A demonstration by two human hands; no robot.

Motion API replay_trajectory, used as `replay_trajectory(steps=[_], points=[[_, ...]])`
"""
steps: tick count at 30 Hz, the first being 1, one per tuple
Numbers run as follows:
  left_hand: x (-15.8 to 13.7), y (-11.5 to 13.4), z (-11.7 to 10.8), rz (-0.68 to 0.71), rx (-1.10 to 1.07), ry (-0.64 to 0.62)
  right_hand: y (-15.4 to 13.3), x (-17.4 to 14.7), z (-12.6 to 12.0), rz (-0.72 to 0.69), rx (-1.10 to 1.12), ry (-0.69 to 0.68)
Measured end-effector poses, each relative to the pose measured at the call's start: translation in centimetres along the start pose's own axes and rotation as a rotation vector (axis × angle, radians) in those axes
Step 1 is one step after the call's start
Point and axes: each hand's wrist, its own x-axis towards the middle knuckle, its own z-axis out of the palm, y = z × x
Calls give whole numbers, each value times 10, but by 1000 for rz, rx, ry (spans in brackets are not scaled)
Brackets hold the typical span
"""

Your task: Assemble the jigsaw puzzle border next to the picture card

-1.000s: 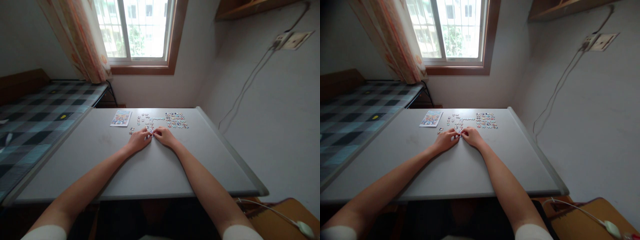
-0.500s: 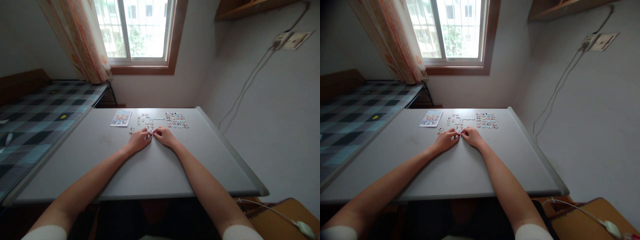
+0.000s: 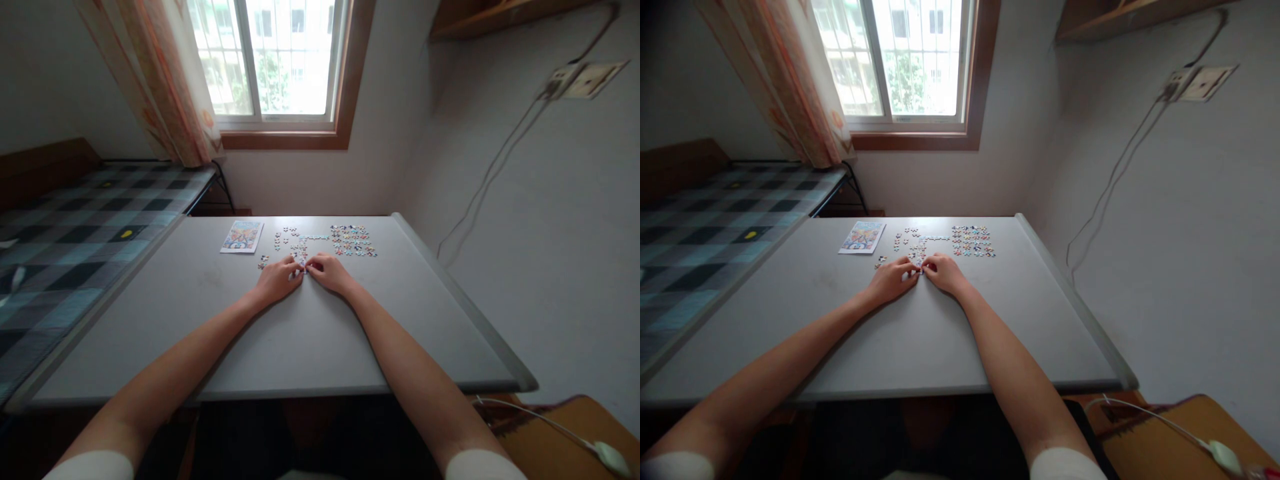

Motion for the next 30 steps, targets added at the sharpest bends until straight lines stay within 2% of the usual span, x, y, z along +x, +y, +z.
replay_trajectory(steps=[25, 30], points=[[1, 1, -3, -18, 6, -38, 1, 0, 2, -14, 4, 19], [0, 4, -3, -20, 24, -15, 2, 2, 2, -26, 72, 116]])
